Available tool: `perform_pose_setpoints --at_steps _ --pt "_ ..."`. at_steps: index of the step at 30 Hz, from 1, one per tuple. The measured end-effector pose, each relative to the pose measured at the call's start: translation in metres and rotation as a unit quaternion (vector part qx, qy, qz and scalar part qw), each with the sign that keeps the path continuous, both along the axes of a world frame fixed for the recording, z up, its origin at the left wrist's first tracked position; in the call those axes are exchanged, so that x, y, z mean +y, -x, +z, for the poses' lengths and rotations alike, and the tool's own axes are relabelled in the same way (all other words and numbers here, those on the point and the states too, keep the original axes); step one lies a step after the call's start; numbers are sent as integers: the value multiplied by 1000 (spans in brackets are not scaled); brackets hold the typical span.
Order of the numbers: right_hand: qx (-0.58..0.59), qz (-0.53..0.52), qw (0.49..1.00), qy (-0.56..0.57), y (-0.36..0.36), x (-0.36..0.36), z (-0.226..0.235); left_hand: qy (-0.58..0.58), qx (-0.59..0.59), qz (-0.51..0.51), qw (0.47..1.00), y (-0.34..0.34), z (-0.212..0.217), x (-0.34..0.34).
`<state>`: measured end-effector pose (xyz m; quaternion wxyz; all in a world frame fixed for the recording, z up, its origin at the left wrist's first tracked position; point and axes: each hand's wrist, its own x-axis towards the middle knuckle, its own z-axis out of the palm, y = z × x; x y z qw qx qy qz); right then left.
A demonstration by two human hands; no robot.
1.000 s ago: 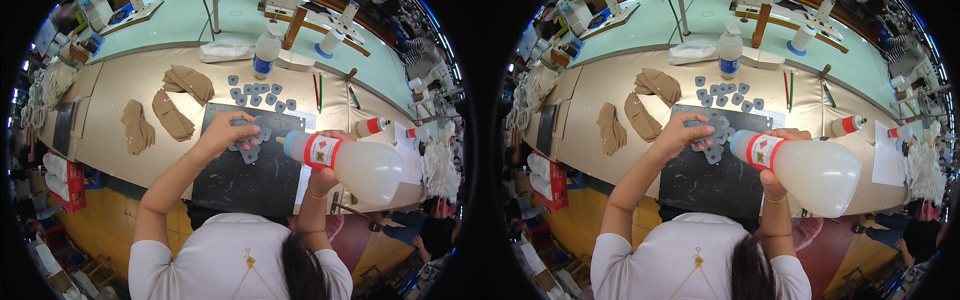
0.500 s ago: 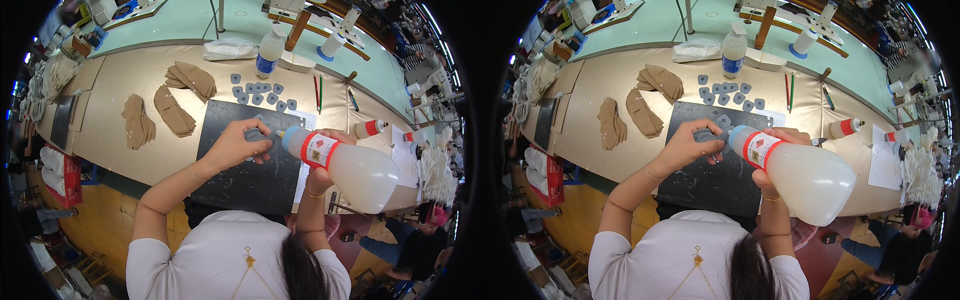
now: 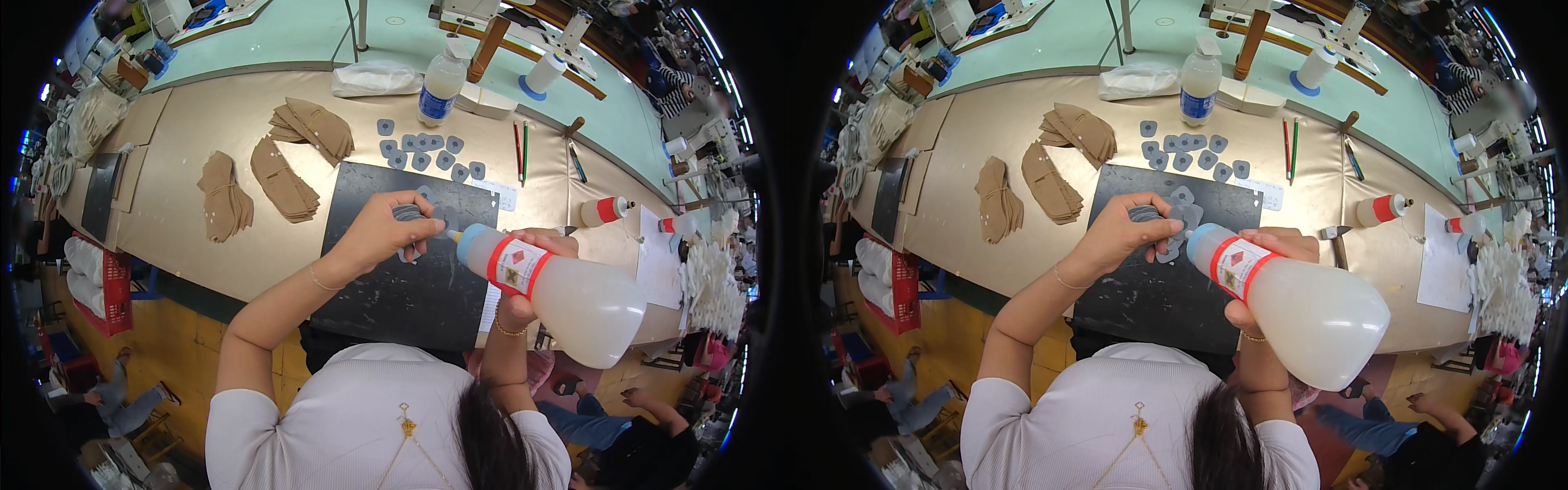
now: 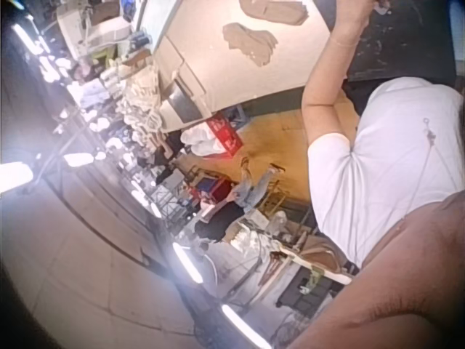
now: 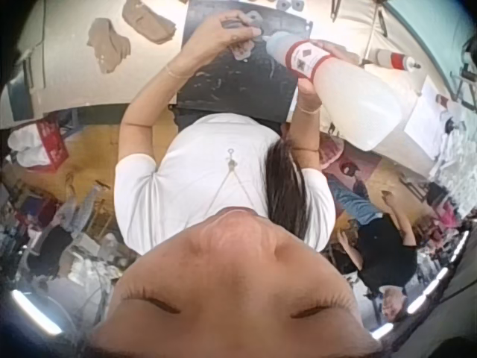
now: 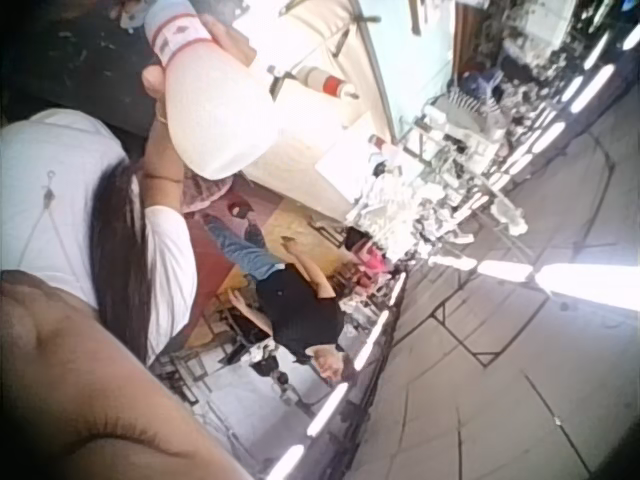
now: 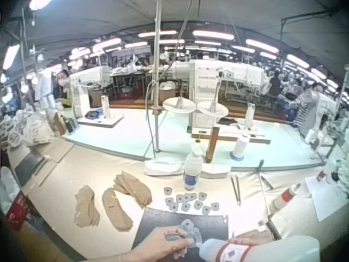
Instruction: The person applies glue from a squeeze bottle onto small gray circular pieces on a black mat. They handle each piece one at a time, apply glue, and place the pieces back on the mat. The process repeats throughout the clip.
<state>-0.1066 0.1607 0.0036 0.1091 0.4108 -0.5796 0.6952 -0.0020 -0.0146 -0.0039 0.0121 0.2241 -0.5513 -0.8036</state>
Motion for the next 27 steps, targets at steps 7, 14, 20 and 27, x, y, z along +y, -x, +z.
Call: perform_pose_setpoints --at_steps 7,14,20,27 --pt "-10 7 1000 7 -6 -2 -5 33 18 19 999 1 4 3" --pt "-52 32 998 0 -3 5 -11 46 -8 16 999 5 2 2" --pt "-128 1 991 39 -3 10 -13 141 -66 51 987 48 -52 -43" --pt "-133 -4 991 -9 0 16 -11 165 -91 52 981 95 -93 -84"
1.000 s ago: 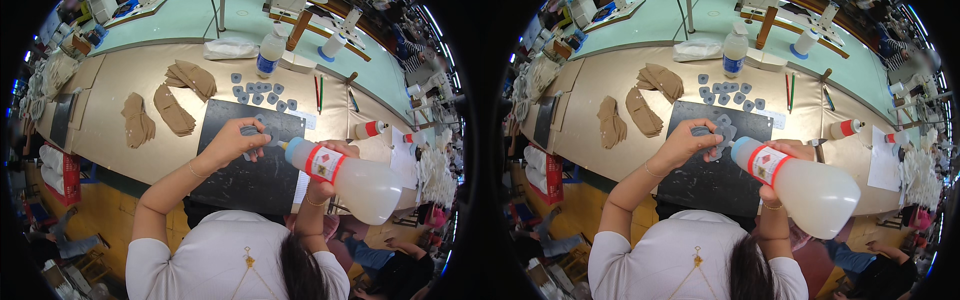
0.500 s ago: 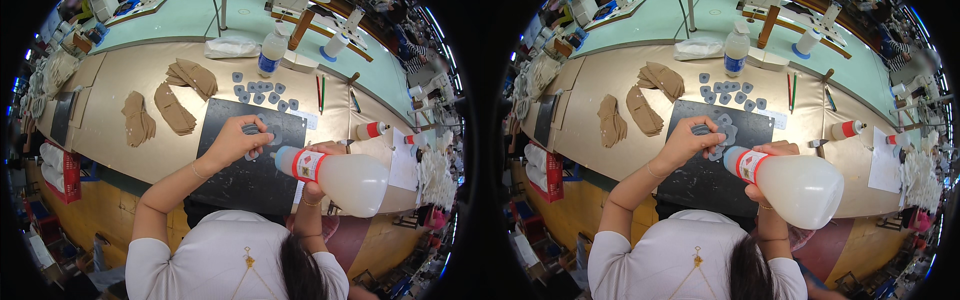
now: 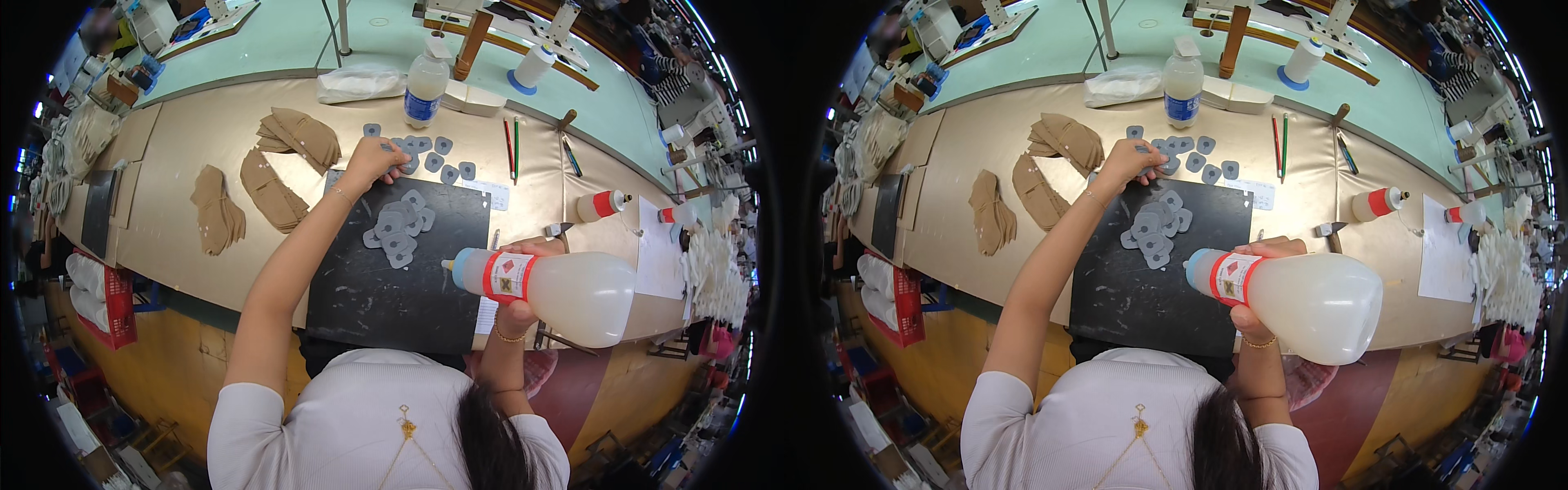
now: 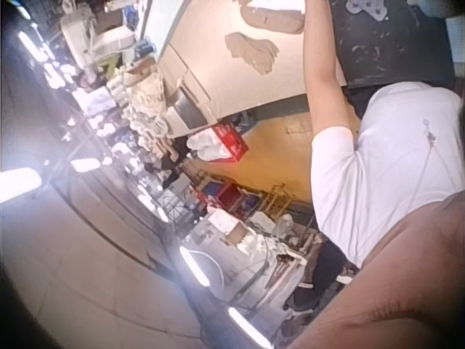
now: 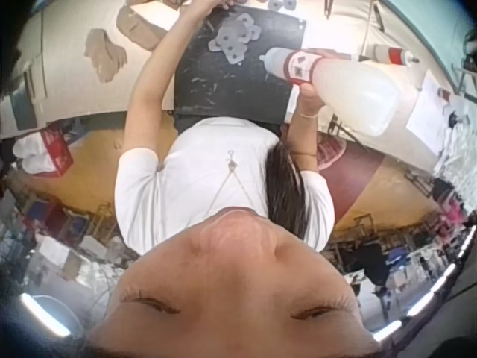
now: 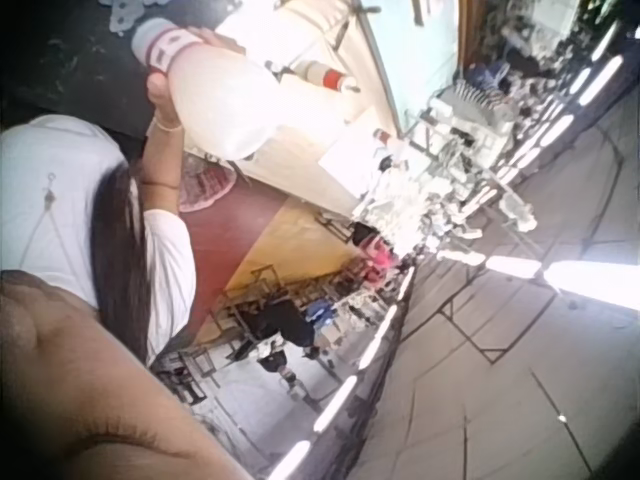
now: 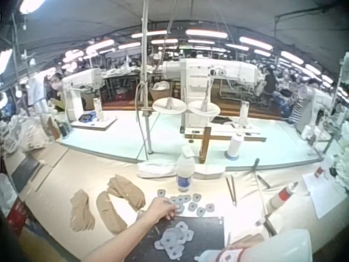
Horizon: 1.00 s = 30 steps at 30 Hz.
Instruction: The person applies glue from a squeeze bottle onto small gray circular pieces on a black mat. They handle each piece one at a time, apply glue, and place the pieces back on the mat. The process repeats throughout the clip.
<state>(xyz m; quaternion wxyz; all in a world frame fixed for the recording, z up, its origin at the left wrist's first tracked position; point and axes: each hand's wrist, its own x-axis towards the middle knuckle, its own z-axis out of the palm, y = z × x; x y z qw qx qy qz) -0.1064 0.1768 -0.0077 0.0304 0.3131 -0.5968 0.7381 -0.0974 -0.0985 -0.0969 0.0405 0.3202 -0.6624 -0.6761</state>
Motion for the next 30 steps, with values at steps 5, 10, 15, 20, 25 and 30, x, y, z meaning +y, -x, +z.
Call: perform_pose_setpoints --at_steps 5,10,15,20,25,30 --pt "-6 -5 1000 0 1 0 -4 73 -41 -73 994 22 -10 5" --pt "-8 -1 1000 -8 2 4 0 10 -46 -49 998 22 7 10" --pt "-6 -11 1000 16 7 2 4 -340 69 -10 938 -20 35 19" --pt "34 -11 999 -1 9 -8 12 -355 101 -70 927 -65 65 38" --pt "81 -30 996 12 11 -15 15 -239 76 -64 966 -86 85 59" --pt "88 -54 995 16 8 -19 17 -159 84 -74 981 -92 96 74"
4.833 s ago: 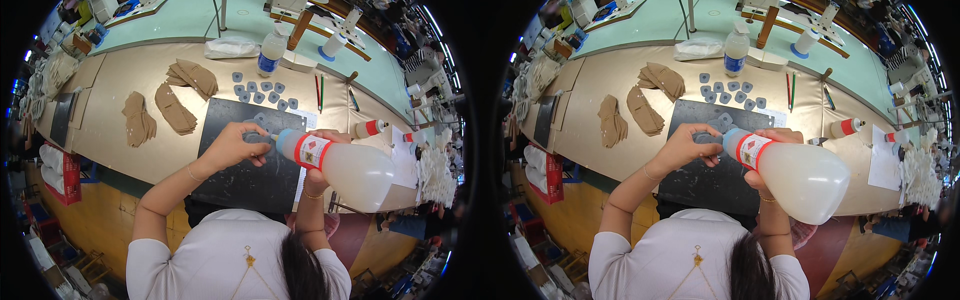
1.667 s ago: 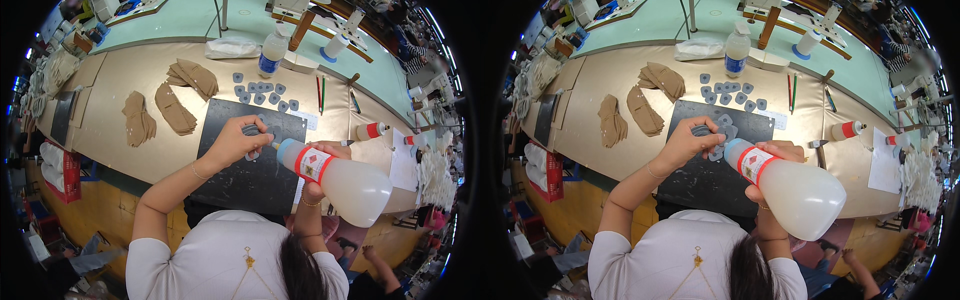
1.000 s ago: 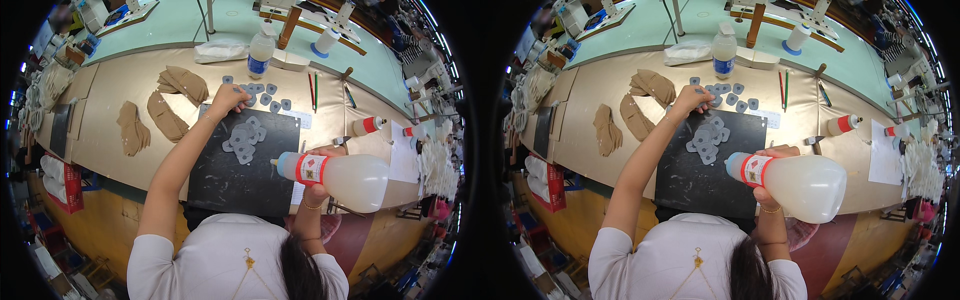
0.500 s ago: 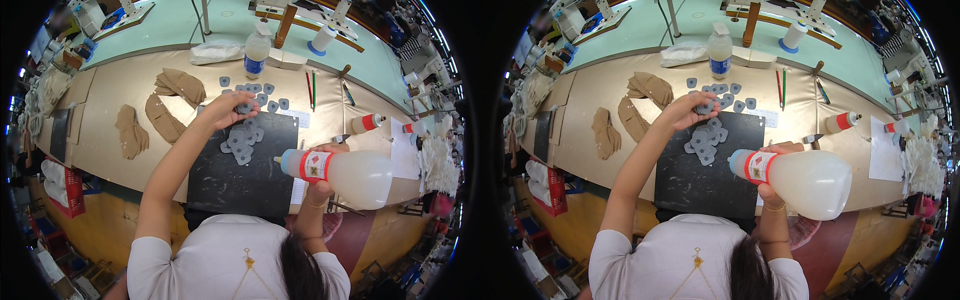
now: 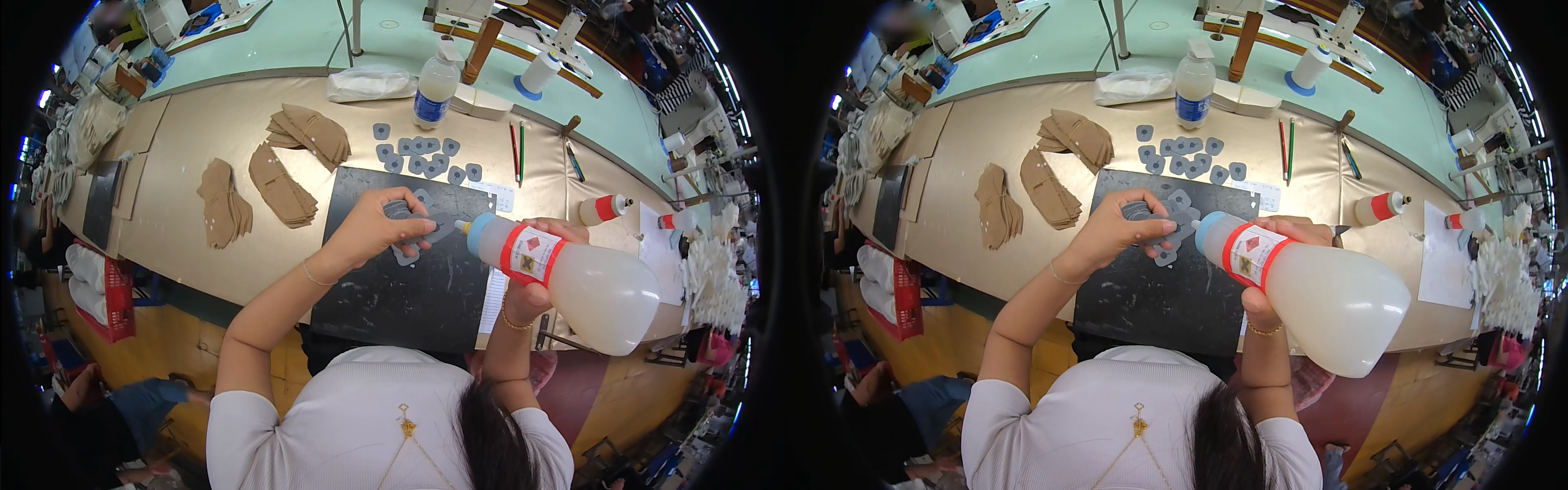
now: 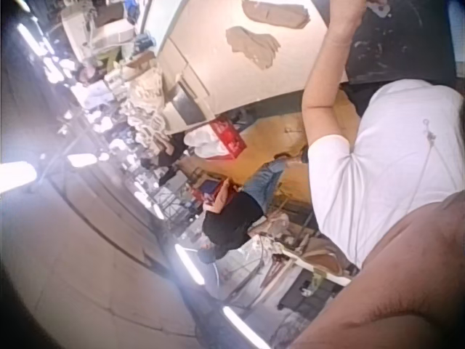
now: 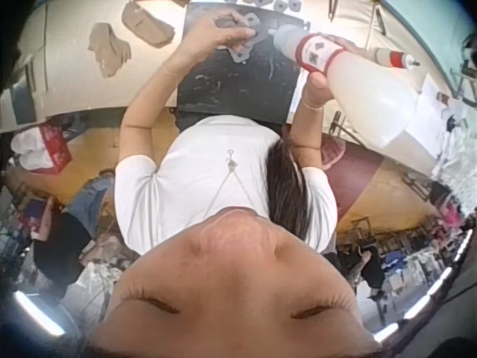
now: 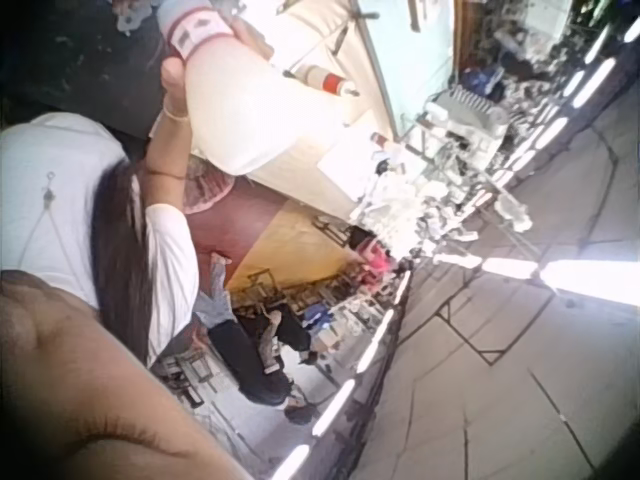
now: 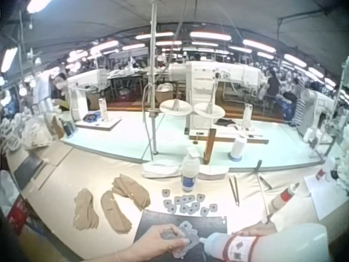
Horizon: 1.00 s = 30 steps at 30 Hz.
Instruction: The person applies glue from a squeeze bottle onto small gray circular pieces on a black mat. They handle each piece one at a time, apply glue, and place the pieces back on the mat. The process repeats throughout the clip.
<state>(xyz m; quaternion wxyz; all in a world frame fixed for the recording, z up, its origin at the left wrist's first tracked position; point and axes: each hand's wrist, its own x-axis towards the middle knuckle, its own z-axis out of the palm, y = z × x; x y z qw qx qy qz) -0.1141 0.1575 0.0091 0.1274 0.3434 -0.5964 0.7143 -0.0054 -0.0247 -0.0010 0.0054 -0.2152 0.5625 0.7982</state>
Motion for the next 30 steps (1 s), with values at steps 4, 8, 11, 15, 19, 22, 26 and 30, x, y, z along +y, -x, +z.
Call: perform_pose_setpoints --at_steps 4,8,11,15,19,22,26,30 --pt "10 -15 1000 -15 -2 -2 -1 25 9 2 1000 -3 2 5" --pt "25 -19 999 -23 -2 -2 -3 17 32 17 999 -5 8 10" --pt "36 -19 999 -31 -2 -1 -3 10 37 20 999 -7 10 12" --pt "69 -15 997 -36 4 5 -4 -9 38 16 999 -10 10 11" --pt "78 -53 995 39 5 7 1 -57 22 29 998 -10 10 12" --pt "38 22 998 51 -4 11 3 -91 24 42 995 -9 7 13" --pt "110 62 992 -12 -2 13 0 -39 27 31 998 -7 4 12" --pt "97 32 994 -45 -11 5 -4 -1 35 52 998 -6 3 14"
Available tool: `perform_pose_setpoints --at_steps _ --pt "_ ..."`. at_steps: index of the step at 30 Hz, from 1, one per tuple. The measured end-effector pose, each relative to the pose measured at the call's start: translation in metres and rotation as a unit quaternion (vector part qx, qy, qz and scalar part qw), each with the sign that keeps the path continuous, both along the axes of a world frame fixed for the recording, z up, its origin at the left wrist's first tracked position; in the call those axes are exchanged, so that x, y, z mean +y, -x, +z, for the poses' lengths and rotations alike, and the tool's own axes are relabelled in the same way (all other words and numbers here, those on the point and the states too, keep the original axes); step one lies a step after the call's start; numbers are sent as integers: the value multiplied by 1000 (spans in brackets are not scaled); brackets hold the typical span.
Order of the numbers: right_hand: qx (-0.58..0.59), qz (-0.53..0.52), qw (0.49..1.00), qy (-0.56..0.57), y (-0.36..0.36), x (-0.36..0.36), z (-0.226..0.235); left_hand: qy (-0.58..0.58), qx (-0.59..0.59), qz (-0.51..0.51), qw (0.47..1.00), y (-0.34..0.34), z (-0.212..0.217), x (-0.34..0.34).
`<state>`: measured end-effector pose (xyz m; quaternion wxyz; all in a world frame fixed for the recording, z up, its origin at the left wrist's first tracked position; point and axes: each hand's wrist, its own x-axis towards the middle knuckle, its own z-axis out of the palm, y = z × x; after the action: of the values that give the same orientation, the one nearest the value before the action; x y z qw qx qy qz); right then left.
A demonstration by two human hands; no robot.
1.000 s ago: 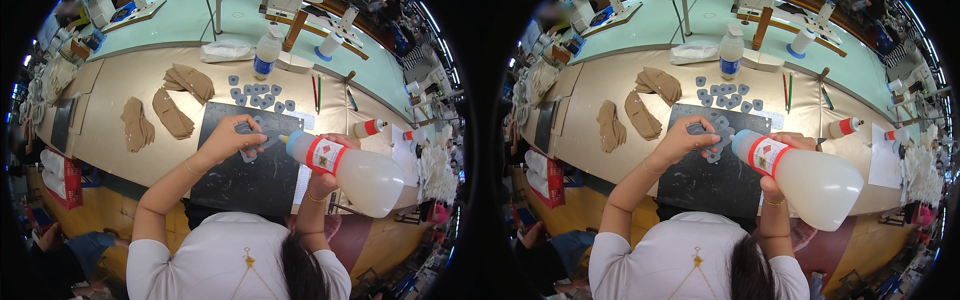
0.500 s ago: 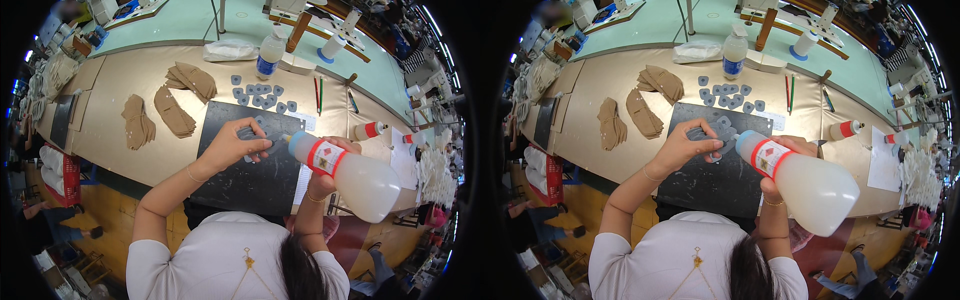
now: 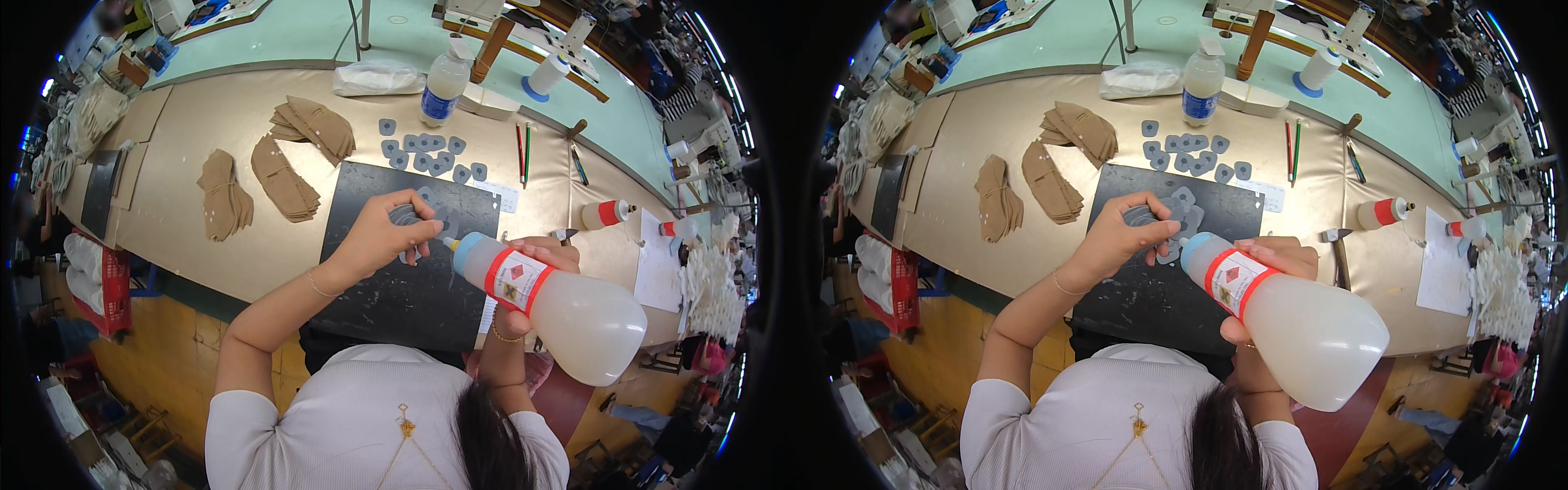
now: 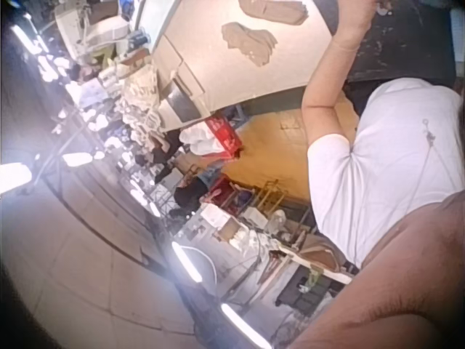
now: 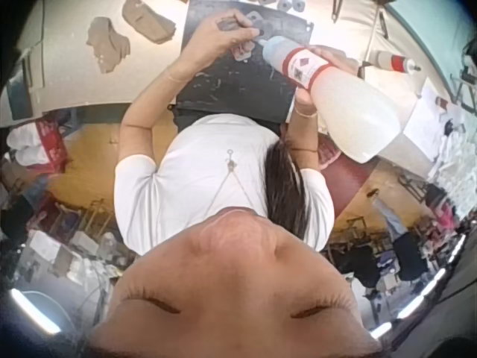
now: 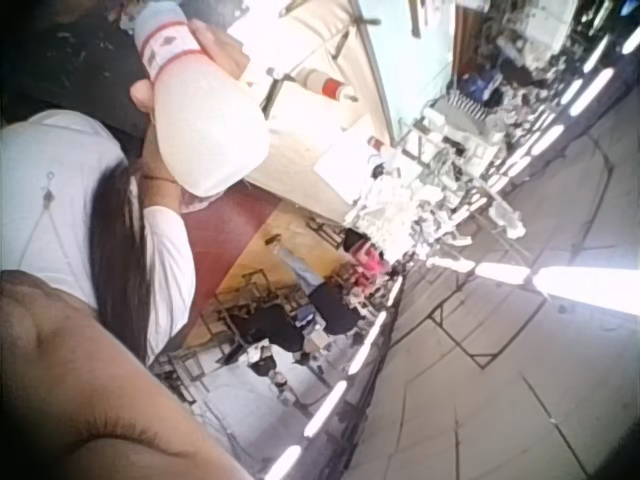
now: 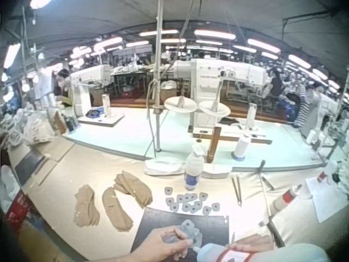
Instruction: The person applies glue from a squeeze bottle onto small gray circular pieces on a black mat. They handle each piece one at a time, apply glue, and place the pieces back on the mat. The process repeats throughout the clip.
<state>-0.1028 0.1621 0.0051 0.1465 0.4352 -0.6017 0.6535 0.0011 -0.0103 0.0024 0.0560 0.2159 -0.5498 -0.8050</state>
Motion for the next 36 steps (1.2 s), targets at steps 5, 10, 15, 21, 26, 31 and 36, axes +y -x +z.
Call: perform_pose_setpoints --at_steps 5,10,15,21,26,31,36 --pt "-11 42 999 -6 0 1 0 26 -4 6 1000 1 4 3" --pt "-82 43 996 7 -2 3 -9 34 -13 11 999 1 3 3" --pt "-100 41 993 52 7 6 -4 43 -32 3 999 18 -21 -9" --pt "-143 21 987 71 8 12 -6 139 -73 12 988 99 -79 -44" --pt "-110 39 992 38 14 22 -4 194 -121 25 973 154 -102 -52" --pt "-106 13 993 42 24 33 -6 22 -97 41 994 143 -103 -55" --pt "-161 8 984 72 20 22 -5 -225 0 -2 974 83 -71 -51"
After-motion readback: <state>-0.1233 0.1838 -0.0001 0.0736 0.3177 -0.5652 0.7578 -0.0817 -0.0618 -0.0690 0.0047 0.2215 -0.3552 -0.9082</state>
